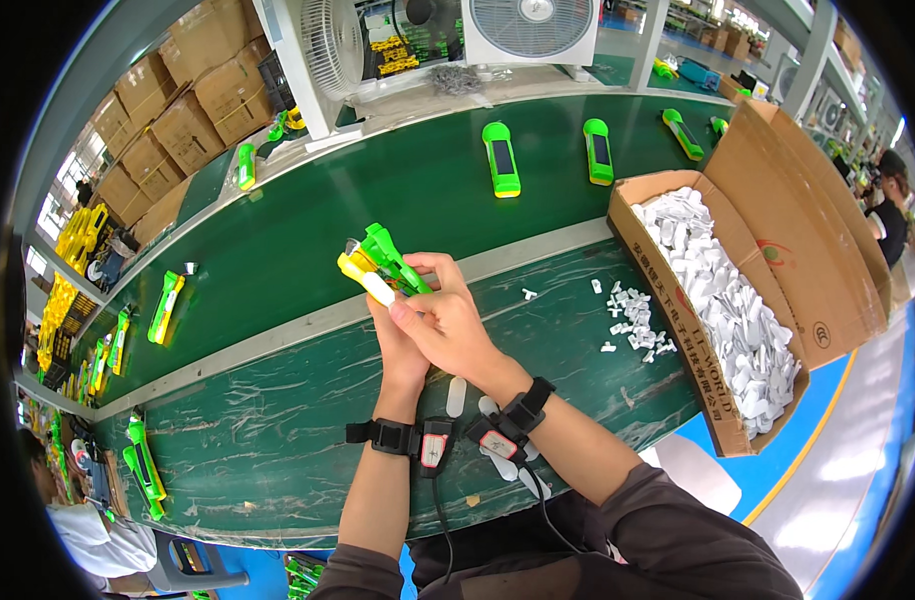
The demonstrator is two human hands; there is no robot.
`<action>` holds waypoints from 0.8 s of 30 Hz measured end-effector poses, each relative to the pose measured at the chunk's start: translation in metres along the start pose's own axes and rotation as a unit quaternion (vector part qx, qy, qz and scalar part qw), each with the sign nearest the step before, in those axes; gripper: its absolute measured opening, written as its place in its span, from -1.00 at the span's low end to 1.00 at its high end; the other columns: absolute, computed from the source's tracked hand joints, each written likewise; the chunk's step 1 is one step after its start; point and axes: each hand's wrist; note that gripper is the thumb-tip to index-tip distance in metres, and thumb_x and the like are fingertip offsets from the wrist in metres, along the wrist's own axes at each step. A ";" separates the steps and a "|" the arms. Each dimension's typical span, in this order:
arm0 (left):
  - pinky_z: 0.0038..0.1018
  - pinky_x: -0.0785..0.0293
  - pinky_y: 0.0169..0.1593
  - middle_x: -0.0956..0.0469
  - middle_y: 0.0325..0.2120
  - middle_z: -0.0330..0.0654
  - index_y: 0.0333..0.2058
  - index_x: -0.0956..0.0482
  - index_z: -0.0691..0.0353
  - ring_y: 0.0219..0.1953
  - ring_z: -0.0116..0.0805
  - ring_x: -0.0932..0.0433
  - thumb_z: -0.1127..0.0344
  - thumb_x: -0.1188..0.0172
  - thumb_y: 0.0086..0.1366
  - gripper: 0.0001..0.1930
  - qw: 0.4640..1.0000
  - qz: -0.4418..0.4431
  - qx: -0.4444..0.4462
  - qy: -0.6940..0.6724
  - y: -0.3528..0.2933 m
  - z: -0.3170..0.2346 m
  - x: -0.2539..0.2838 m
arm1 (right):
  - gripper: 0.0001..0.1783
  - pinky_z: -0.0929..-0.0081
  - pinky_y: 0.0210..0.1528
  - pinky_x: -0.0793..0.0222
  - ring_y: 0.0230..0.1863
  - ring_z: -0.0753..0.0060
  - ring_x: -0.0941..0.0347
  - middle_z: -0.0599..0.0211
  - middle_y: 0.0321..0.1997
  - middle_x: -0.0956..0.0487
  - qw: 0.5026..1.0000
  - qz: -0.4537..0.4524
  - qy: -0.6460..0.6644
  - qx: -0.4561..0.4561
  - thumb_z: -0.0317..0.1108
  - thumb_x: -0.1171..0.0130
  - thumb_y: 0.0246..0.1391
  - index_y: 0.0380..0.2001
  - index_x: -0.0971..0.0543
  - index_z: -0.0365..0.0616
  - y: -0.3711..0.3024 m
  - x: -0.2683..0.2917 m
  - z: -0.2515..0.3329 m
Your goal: Assembling plastic flashlight components and testing them on a factory conveyor belt.
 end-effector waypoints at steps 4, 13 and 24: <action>-0.42 -0.51 -0.12 -0.33 -0.07 -0.13 0.11 -0.06 0.21 -0.11 -0.32 -0.47 0.35 0.08 0.37 -0.61 0.998 -0.012 -0.050 0.048 -0.002 -0.001 -0.003 | -0.76 0.39 -0.12 -0.35 -0.02 0.26 -0.33 0.10 0.12 -0.32 1.000 0.006 0.014 0.006 -0.35 -0.13 0.10 -0.38 -0.65 -0.33 0.001 0.001 -0.001; -0.45 -0.43 -0.10 -0.42 -0.20 -0.25 0.00 -0.28 0.21 -0.15 -0.40 -0.45 0.33 -0.01 0.31 -0.70 0.982 -0.083 0.118 -0.125 -0.001 -0.009 0.003 | -0.64 0.43 -0.04 -0.40 0.04 0.36 -0.38 0.22 0.06 -0.37 0.986 -0.055 0.099 -0.124 -0.40 -0.15 0.10 0.00 -0.48 -0.17 0.004 0.010 -0.010; -0.40 -0.48 -0.23 -0.49 -0.35 -0.18 -0.20 -0.40 0.25 -0.29 -0.34 -0.51 0.15 0.08 0.34 -0.73 0.971 -0.147 0.135 -0.132 0.000 -0.010 0.019 | -0.50 0.41 -0.05 -0.46 -0.05 0.39 -0.49 0.20 0.00 -0.51 0.956 0.126 0.149 -0.221 -0.45 -0.28 -0.06 0.01 -0.46 -0.32 0.005 0.014 -0.011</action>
Point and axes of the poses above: each hand's wrist, its own y-axis towards the middle knuckle, its own x-axis out of the back of the hand, z = x × y
